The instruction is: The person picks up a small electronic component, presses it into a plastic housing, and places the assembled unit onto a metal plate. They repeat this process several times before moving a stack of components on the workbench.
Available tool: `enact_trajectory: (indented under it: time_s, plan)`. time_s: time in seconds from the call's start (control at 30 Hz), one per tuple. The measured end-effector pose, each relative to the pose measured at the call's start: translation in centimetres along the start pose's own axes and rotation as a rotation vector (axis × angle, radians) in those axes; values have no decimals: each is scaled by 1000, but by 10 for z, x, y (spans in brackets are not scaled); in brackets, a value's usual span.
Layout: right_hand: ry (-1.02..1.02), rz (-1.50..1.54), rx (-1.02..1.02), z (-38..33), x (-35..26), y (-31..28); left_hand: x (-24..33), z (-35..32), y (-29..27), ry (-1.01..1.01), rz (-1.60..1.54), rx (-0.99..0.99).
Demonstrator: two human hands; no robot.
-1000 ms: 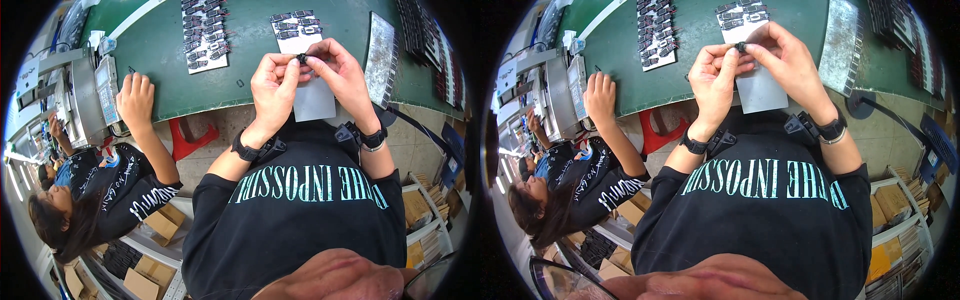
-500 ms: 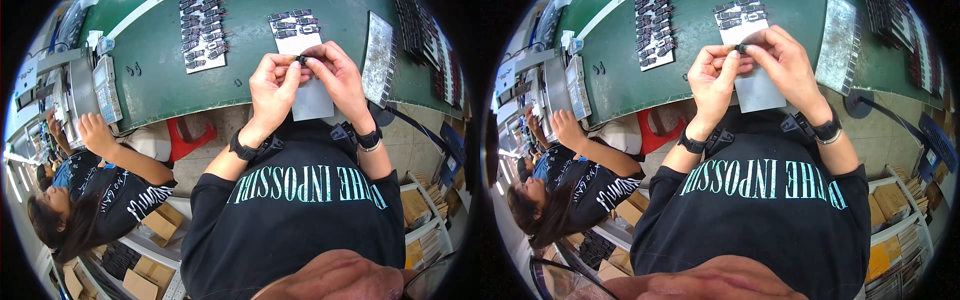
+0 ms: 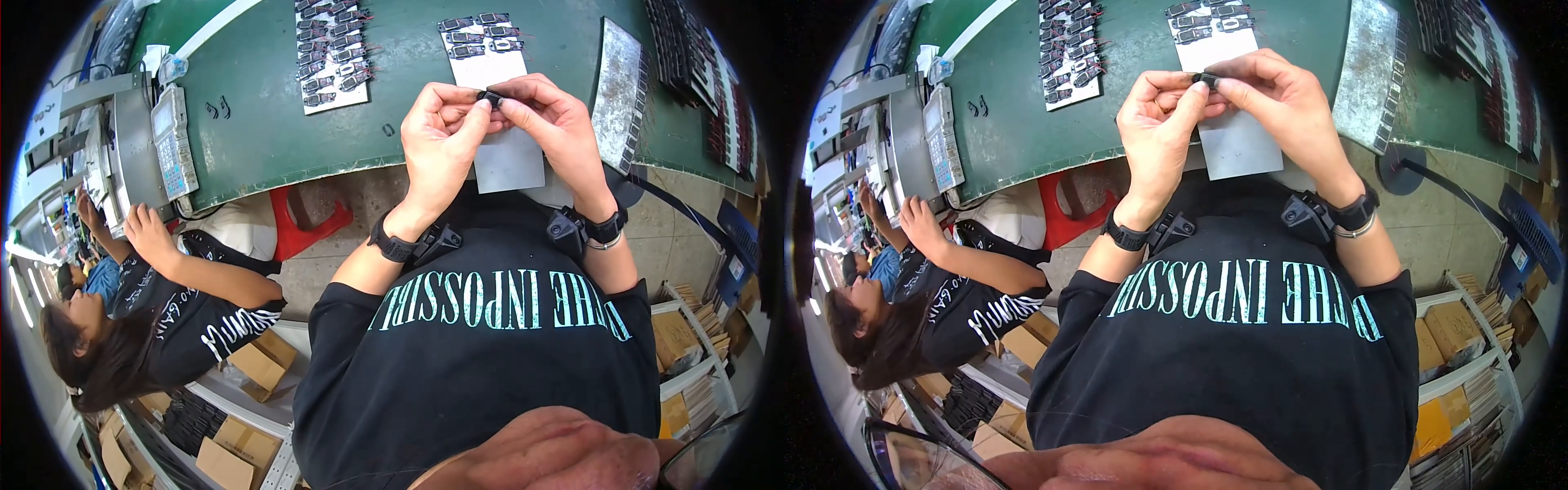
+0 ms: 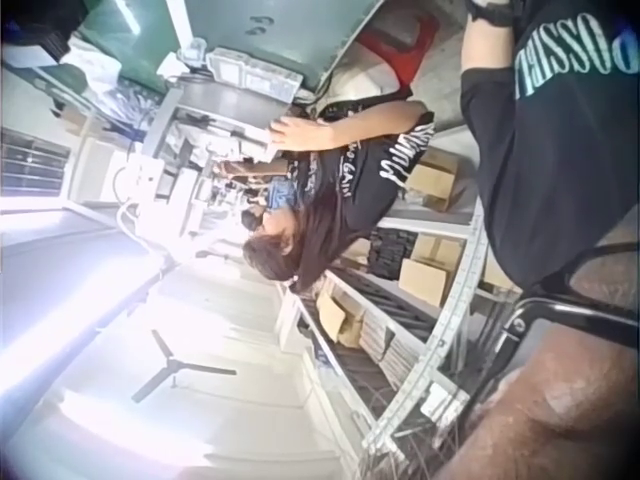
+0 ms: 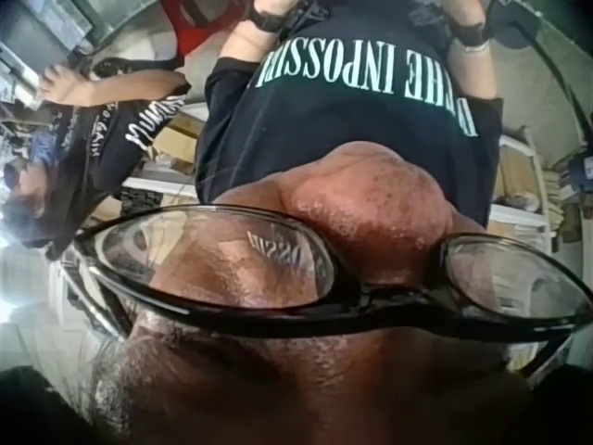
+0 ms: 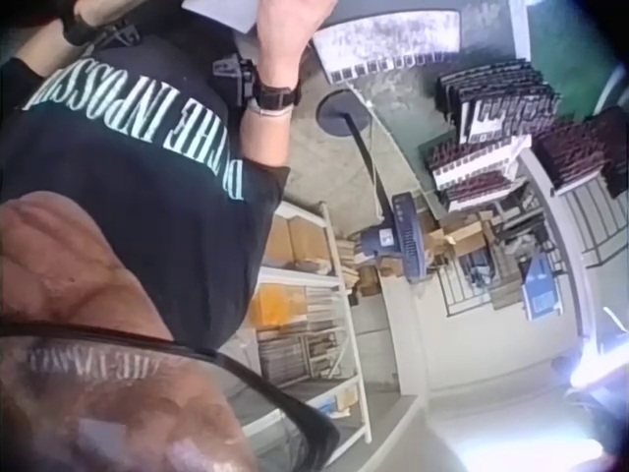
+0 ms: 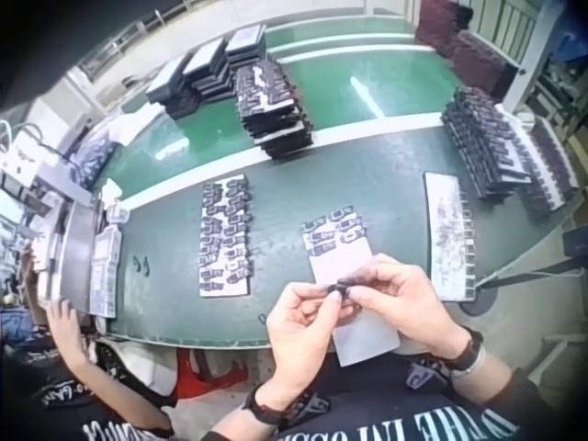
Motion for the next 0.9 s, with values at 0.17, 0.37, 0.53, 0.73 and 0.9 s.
enact_trajectory:
  time_s: [0.17, 0.37, 0.53, 0.73, 0.9]
  plan:
    - [11, -123, -45, -5, -6, 6, 4, -9, -3, 75, -12, 48]
    - [-342, -557, -2, -21, -56, 19, 48, -36, 13, 470, 802, 44]
    - [-340, -599, -88, -22, -61, 36, 42, -44, -6, 292, 631, 89]
    - [-310, -504, 8, -17, -52, 12, 47, -16, -106, 33, 347, 247]
    - [-293, -541, -18, -9, -36, 14, 61, 1, -130, -38, 482, 291]
Point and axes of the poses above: each hand's wrist, its own z-axis towards the middle knuckle, its own y-axis out of the palm, x = y × z, the point moved 10 cm from there along z, towards the middle knuckle, and after that the axes turned 6 degrees about -y, right-handed, at the moved point
